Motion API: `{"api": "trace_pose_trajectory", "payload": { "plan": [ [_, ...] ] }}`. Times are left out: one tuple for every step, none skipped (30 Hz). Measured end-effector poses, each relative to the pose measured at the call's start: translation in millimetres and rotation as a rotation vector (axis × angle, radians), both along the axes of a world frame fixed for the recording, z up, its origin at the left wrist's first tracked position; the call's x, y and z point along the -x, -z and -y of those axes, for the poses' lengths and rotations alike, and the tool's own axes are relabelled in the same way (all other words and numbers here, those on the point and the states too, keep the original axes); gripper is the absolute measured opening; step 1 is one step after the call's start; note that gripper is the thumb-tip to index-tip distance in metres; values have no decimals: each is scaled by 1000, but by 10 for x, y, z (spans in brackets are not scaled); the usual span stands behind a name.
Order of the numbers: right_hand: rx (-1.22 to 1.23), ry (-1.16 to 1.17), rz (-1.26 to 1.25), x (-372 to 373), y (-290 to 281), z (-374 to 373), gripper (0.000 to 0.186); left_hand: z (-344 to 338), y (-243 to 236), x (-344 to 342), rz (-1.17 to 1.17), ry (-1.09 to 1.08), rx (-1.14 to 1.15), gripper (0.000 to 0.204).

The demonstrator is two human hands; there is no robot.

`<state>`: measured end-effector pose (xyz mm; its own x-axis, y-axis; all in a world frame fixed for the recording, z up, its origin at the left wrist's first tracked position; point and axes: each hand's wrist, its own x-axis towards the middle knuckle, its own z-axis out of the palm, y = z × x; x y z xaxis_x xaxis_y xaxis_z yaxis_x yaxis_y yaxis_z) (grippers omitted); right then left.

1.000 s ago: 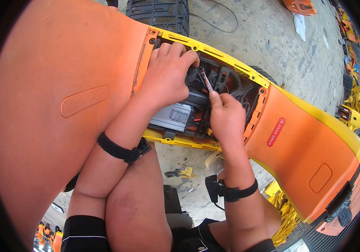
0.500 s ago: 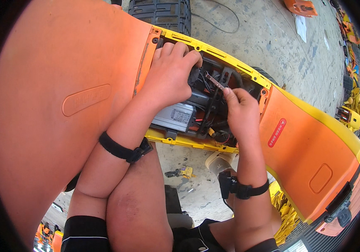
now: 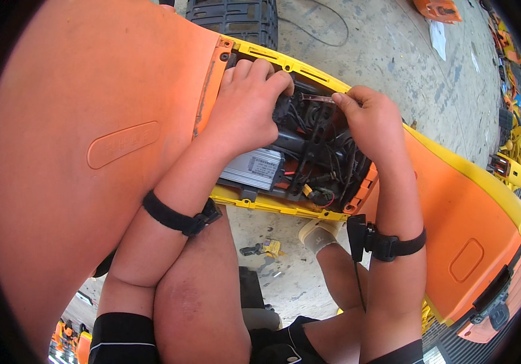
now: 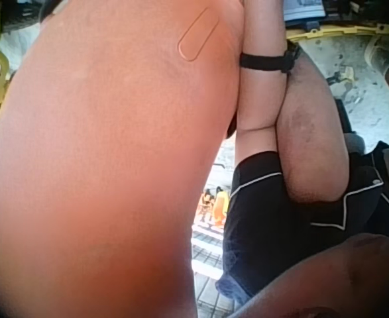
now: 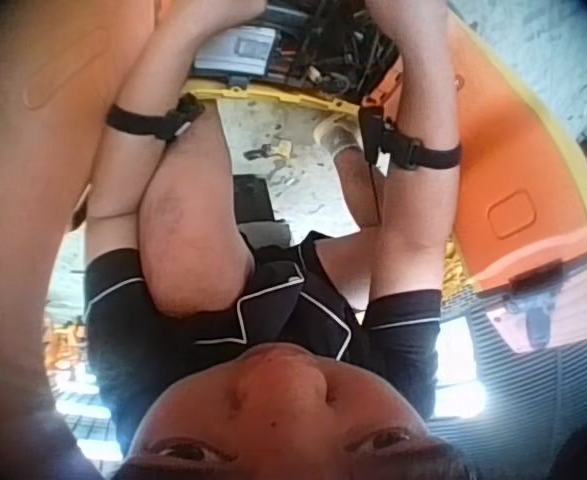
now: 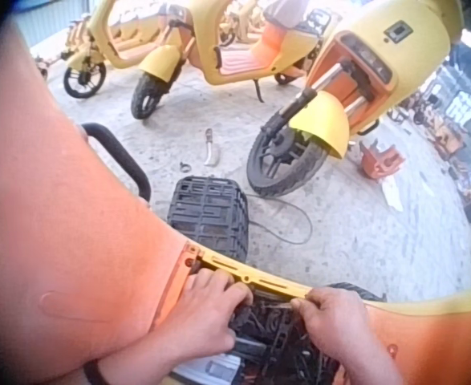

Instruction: The person uses a wrench to tighten bolts on the internal components of an orange and yellow electric scooter. The scooter is positioned on the floor with its seat cover removed, exposing the battery and wiring.

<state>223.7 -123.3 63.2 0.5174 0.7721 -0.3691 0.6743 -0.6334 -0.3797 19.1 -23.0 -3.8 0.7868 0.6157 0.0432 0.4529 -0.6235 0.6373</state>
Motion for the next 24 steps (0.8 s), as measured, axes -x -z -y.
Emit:
{"api": "trace_pose_trajectory", "payload": {
  "plan": [
    [-14, -26, 16, 7, -3, 0, 33, 0, 2, 3, -6, 0, 1, 53],
    [-27, -51, 33, 14, -11, -1, 32, -1, 0, 0, -4, -1, 3, 52],
    [-41, -63, 53, 30, -18, 3, 33, 0, -4, -1, -2, -1, 4, 52],
    [-54, -75, 74, 53, -27, 11, 33, 1, -8, -3, 0, -2, 6, 52],
    [-68, -86, 93, 72, -27, 19, 33, 2, -7, -2, 3, -2, 10, 52],
    [-74, -104, 121, 81, -22, 24, 31, 5, -6, -5, 7, -1, 15, 52],
    [-80, -122, 148, 88, -15, 28, 29, 6, -5, -7, 10, -1, 19, 52],
    [-86, -139, 174, 93, -15, 32, 28, 7, -9, -7, 7, -3, 16, 52],
    [-74, -141, 159, 83, -18, 23, 29, 6, -12, -7, 4, -4, 12, 52],
    [-62, -142, 144, 59, -25, 2, 31, 4, -14, -7, 2, -6, 9, 52],
    [-49, -144, 130, 43, -32, -14, 32, 4, -8, -7, 3, -6, 4, 52],
    [-45, -146, 116, 43, -48, -29, 32, 3, 0, -5, 4, -5, -1, 52],
    [-40, -149, 103, 49, -68, -46, 32, 3, 6, -2, 5, -5, -5, 52],
    [-35, -151, 90, 46, -83, -58, 31, 0, 2, -3, -2, -4, 1, 52],
    [-53, -166, 104, 41, -77, -46, 31, -3, -7, -2, -9, -4, 7, 52],
    [-70, -180, 117, 39, -63, -21, 31, -3, -14, -2, -16, -3, 13, 52],
    [-89, -193, 131, 46, -49, -4, 31, -3, -11, -2, -4, -2, 17, 52],
    [-86, -181, 135, 55, -44, 5, 32, 2, -6, -4, 8, -1, 21, 52],
    [-83, -169, 139, 64, -41, 13, 32, 1, -3, -7, 19, -1, 25, 52],
    [-80, -156, 141, 71, -35, 23, 32, 5, -2, -7, 17, -1, 17, 52],
    [-67, -150, 137, 71, -33, 15, 32, 7, 1, -8, 15, -1, 10, 52],
    [-54, -143, 134, 65, -37, -6, 32, 8, 4, -8, 14, 0, 3, 52],
    [-41, -136, 131, 58, -48, -29, 33, 6, 6, -7, 10, -1, 1, 52],
    [-28, -138, 142, 59, -65, -55, 33, 2, 9, -5, 6, -2, -1, 51]
  ]
}}
